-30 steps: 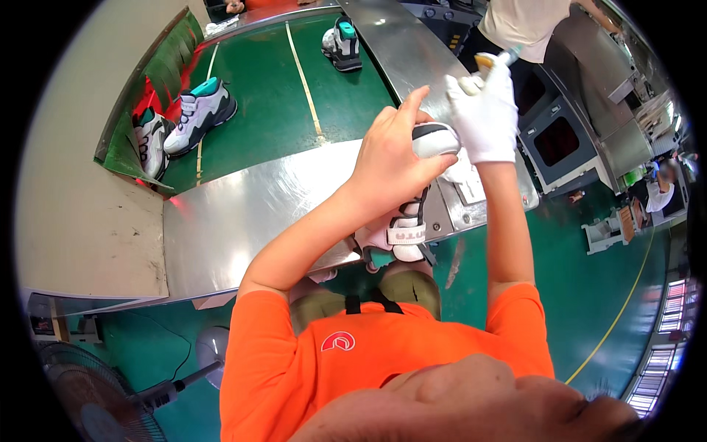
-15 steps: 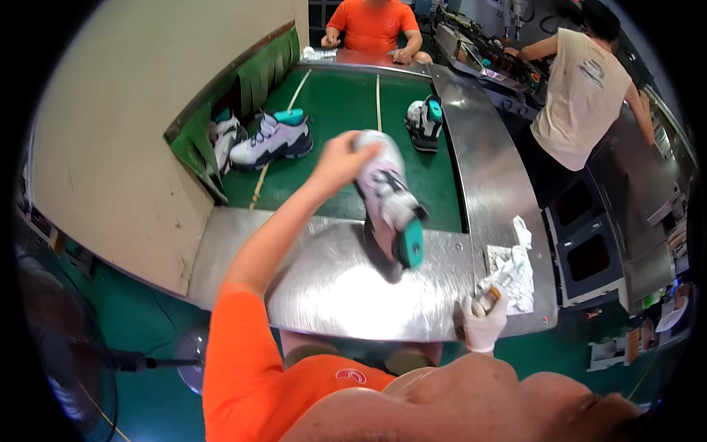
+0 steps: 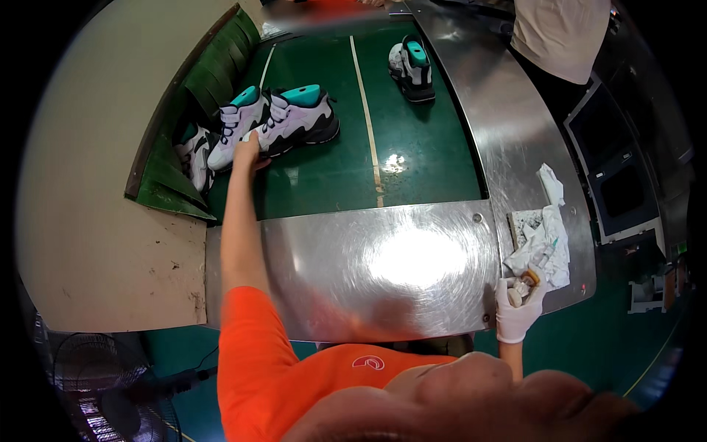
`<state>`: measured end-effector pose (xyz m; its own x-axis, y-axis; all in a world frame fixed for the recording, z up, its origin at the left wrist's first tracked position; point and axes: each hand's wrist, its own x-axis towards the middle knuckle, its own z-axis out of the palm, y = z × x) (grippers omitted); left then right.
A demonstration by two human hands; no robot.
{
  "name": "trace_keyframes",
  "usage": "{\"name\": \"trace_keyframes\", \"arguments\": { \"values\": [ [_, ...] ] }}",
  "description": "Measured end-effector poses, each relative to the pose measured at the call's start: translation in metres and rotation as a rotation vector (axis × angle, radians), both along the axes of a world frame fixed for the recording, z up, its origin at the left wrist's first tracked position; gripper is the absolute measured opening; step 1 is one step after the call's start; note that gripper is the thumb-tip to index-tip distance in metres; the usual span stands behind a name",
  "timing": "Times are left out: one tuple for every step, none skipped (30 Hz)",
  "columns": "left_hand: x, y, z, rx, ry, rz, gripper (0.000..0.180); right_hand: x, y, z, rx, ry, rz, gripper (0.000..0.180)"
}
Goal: The person wipes the exterior of a white and teal sneaker using a white cloth. They rotate the shoe to clean different sides and then place it on a metal table. The person repeats this process with a second sneaker, wiping it thoroughly before setting it down.
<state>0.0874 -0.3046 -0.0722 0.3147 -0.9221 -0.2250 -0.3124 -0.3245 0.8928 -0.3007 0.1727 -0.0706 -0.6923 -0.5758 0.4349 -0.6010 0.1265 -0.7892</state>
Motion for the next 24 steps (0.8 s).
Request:
{"name": "trace_keyframes", "arguments": {
  "values": [
    [0.003, 0.000, 0.020, 0.137, -0.308, -0.110, 0.046, -0.001, -0.003, 0.001, -0.009, 0.008, 0.005, 0.055],
    [0.002, 0.009, 0.030, -0.025, -0.655, -0.170, 0.046, -0.002, -0.003, 0.001, -0.005, -0.017, 0.025, 0.054],
    [-0.006, 0.023, 0.038, -0.201, -1.000, -0.238, 0.046, -0.002, -0.002, 0.000, -0.017, -0.026, 0.016, 0.053],
    [-0.015, 0.040, 0.046, -0.376, -1.342, -0.301, 0.046, -0.001, -0.002, 0.001, -0.023, -0.036, 0.012, 0.053],
    [-0.055, 0.063, 0.066, -0.715, -1.165, -0.392, 0.043, 0.000, 0.002, 0.007, -0.029, -0.036, -0.013, 0.053],
    [-0.064, 0.082, 0.072, -1.043, -1.035, -0.501, 0.037, 0.001, -0.002, 0.001, -0.043, -0.136, 0.021, 0.052],
    [-0.097, 0.096, 0.080, -1.140, -0.979, -0.608, 0.037, 0.000, 0.001, 0.002, -0.046, -0.128, -0.006, 0.052],
    [-0.111, 0.097, 0.074, -1.287, -1.056, -0.736, 0.039, 0.000, 0.001, 0.001, -0.047, -0.126, -0.010, 0.052],
    [-0.114, 0.101, 0.057, -1.354, -1.165, -0.856, 0.041, 0.000, -0.003, 0.001, -0.045, -0.127, 0.001, 0.052],
    [-0.121, 0.105, 0.054, -1.283, -1.348, -1.033, 0.043, 0.000, -0.004, 0.003, -0.021, -0.075, -0.003, 0.051],
    [-0.123, 0.098, 0.044, -1.185, -1.467, -1.095, 0.046, 0.001, -0.006, 0.003, -0.017, -0.063, 0.000, 0.051],
    [-0.105, 0.079, 0.031, -1.218, -1.565, -1.004, 0.047, 0.001, -0.010, 0.000, -0.015, -0.058, 0.024, 0.051],
    [-0.091, 0.054, 0.020, -1.276, -1.633, -0.916, 0.048, 0.000, -0.011, 0.001, -0.011, -0.034, 0.021, 0.051],
    [-0.108, 0.033, 0.012, -1.259, -1.629, -0.873, 0.050, -0.001, -0.007, 0.005, 0.008, -0.018, -0.029, 0.051],
    [-0.110, 0.009, 0.002, -1.198, -1.678, -0.789, 0.048, -0.001, -0.010, 0.007, 0.018, -0.014, -0.052, 0.052],
    [-0.092, -0.012, -0.005, -1.073, -1.707, -0.702, 0.046, 0.000, -0.006, 0.005, 0.050, -0.027, -0.042, 0.053],
    [-0.071, -0.033, -0.010, -0.942, -1.766, -0.575, 0.047, 0.001, -0.003, 0.002, 0.065, -0.051, -0.028, 0.054],
    [-0.094, -0.055, -0.017, -0.859, -1.790, -0.526, 0.045, -0.001, 0.000, 0.001, 0.077, -0.041, -0.085, 0.054],
    [-0.099, -0.067, -0.014, -0.692, -1.900, -0.472, 0.046, -0.001, -0.001, -0.002, 0.088, -0.064, -0.094, 0.055],
    [-0.114, -0.081, -0.014, -0.595, -1.818, -0.454, 0.048, -0.003, 0.001, -0.001, 0.106, -0.082, -0.097, 0.057],
    [-0.109, -0.081, 0.007, -0.465, -1.778, -0.405, 0.050, -0.005, 0.001, -0.013, 0.090, -0.146, -0.081, 0.057],
    [-0.133, -0.076, 0.032, -0.443, -1.434, -0.399, 0.052, -0.004, 0.005, -0.018, 0.088, -0.197, -0.088, 0.057],
    [-0.160, -0.078, 0.052, -0.407, -1.093, -0.374, 0.057, -0.004, 0.003, -0.021, 0.088, -0.249, -0.084, 0.057],
    [-0.170, -0.104, 0.059, -0.569, -0.930, -0.478, 0.067, -0.002, -0.001, -0.020, 0.059, -0.177, -0.044, 0.058]
  ]
}}
